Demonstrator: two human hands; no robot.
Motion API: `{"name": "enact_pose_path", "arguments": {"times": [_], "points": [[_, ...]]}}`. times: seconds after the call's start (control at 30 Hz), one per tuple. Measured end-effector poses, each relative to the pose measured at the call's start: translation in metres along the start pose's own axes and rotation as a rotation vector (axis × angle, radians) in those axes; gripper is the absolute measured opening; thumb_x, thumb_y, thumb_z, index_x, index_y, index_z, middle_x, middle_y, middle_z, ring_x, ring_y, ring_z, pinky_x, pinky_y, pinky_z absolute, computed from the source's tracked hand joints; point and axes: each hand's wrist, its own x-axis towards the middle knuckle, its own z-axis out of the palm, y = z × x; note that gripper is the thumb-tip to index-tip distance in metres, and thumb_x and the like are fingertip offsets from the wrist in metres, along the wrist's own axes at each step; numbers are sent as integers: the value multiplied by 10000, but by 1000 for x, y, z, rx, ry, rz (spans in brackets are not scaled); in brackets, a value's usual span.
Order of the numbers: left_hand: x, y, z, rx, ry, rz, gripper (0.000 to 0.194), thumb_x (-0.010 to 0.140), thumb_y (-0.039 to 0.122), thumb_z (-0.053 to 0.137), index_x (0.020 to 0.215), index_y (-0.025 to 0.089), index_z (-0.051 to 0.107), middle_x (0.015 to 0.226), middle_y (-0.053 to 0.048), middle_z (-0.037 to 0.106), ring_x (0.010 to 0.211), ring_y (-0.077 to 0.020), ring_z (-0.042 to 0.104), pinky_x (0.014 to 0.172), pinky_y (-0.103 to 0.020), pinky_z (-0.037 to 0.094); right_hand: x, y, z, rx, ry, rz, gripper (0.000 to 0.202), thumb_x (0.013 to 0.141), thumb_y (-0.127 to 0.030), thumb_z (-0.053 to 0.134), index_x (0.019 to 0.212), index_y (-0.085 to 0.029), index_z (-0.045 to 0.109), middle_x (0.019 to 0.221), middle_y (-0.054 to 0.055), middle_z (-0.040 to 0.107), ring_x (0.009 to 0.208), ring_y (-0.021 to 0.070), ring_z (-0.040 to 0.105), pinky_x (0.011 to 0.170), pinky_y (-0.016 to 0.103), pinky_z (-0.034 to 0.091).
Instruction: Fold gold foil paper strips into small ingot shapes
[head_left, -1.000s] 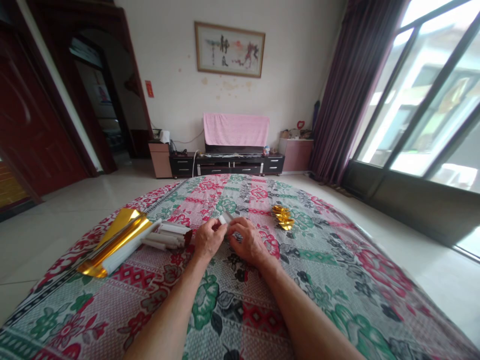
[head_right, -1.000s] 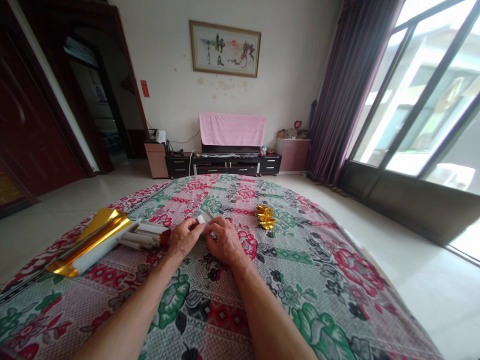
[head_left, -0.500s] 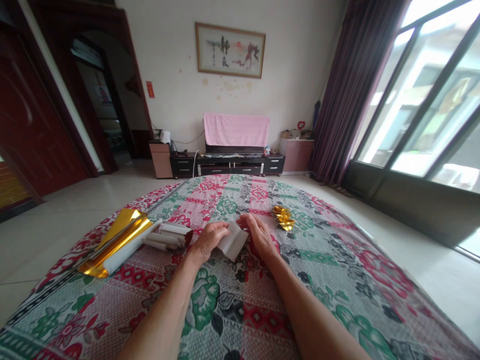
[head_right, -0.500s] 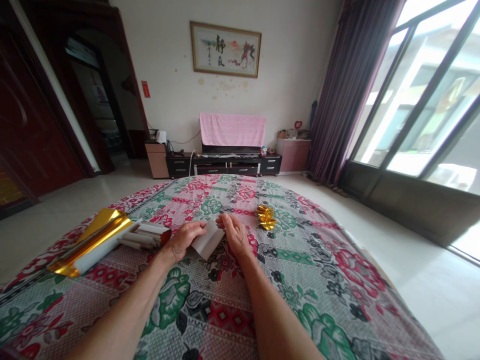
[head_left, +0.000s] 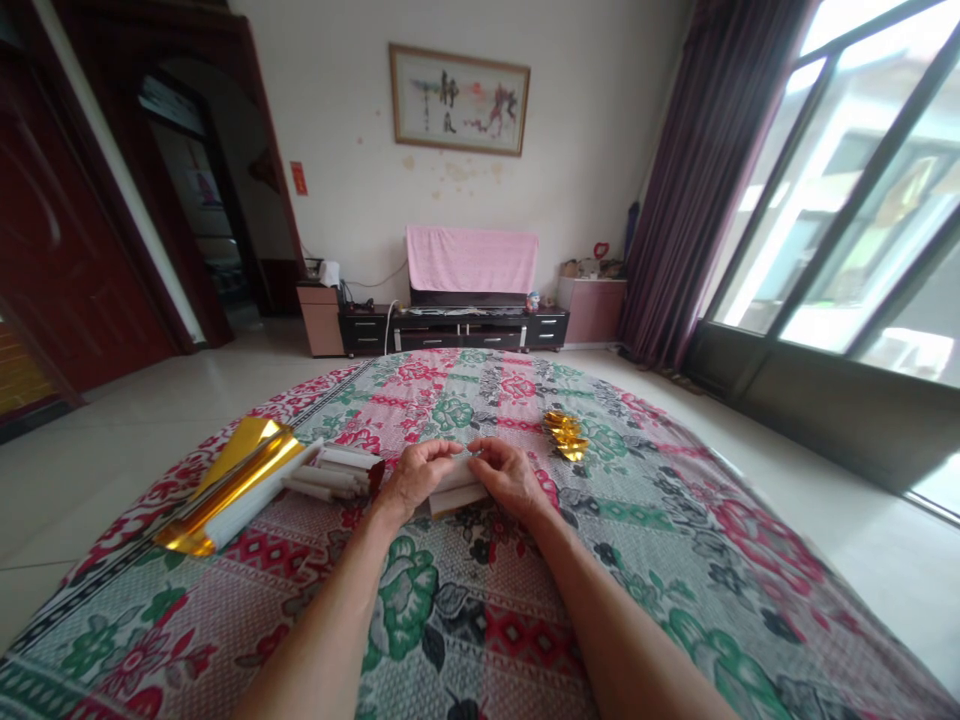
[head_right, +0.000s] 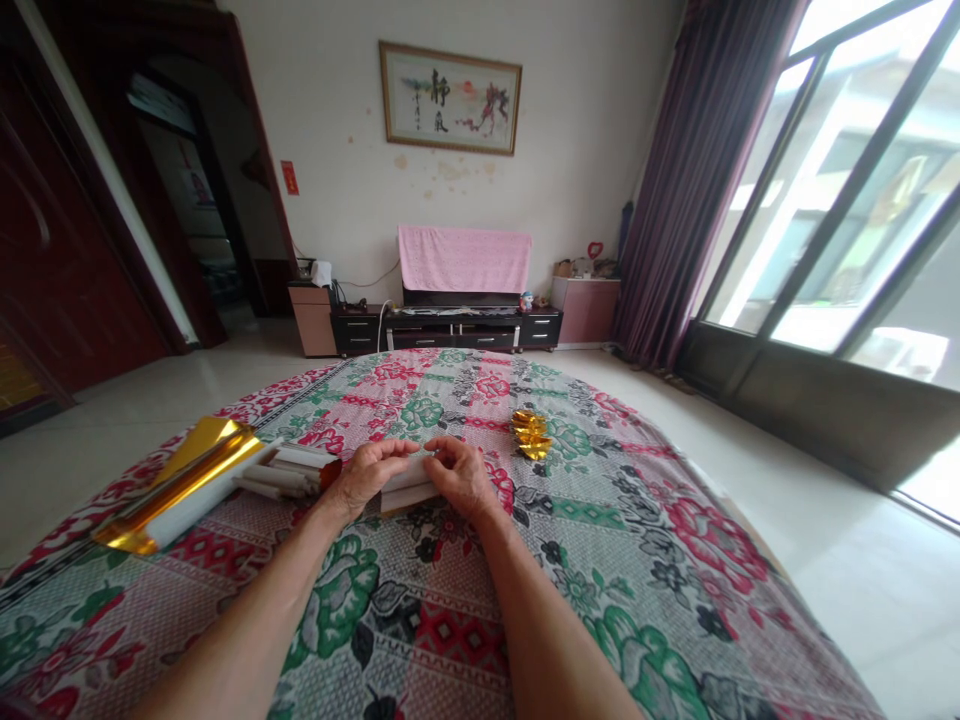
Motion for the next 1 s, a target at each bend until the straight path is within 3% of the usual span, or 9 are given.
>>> {"name": "enact_pose_path", "arguments": {"times": [0.1,0.2,0.33,0.53,0.73,0.87,1.0], "points": [[0,-1,-1,9,0,-15,315,650,270,540,897,131,679,856,-44,678,801,-174,583,719,-264,432,-1,-1,-1,-58,-4,-7,220,716,-255,531,891,-159,624,554,-47,510,478,71,411,452,168,311],[1,-4,0,53,-10,-16,316,655,252,532,911,136,678,802,-31,681,735,-164,588,670,-258,441,-2,-4,-3,-136,-7,-34,222,700,-205,508,876,-160,635,530,-56,498,467,69,403,455,170,308],[4,-10,3,189,5,131,293,671,207,514,906,162,683,761,-9,666,710,-144,586,669,-242,449,-2,-9,-4,-298,9,-52,243,695,-164,486,875,-165,650,515,-57,513,471,79,431,484,183,325],[4,-12,5,363,-9,275,324,709,152,501,973,216,677,838,-6,688,767,-139,605,742,-231,456,1,-9,-4,-470,-8,-178,253,761,-147,453,870,-188,678,766,15,637,699,122,557,643,208,388],[2,-12,5,436,-17,255,324,712,141,518,979,229,680,845,-9,697,782,-148,615,767,-238,459,2,-4,-7,-528,-65,-185,231,710,-110,516,810,-200,703,753,10,636,678,121,551,650,209,399],[4,-17,5,393,-12,280,311,722,152,516,976,227,679,836,-5,691,765,-137,612,748,-227,459,2,-6,-9,-548,-78,-182,257,713,-118,519,871,-210,699,769,11,643,675,120,547,643,209,390],[6,-19,3,326,33,271,291,717,179,532,970,197,674,803,-11,677,730,-128,598,716,-218,457,2,-5,-8,-549,-55,-172,193,730,-158,513,791,-197,692,716,6,637,637,117,535,607,206,371]]}}
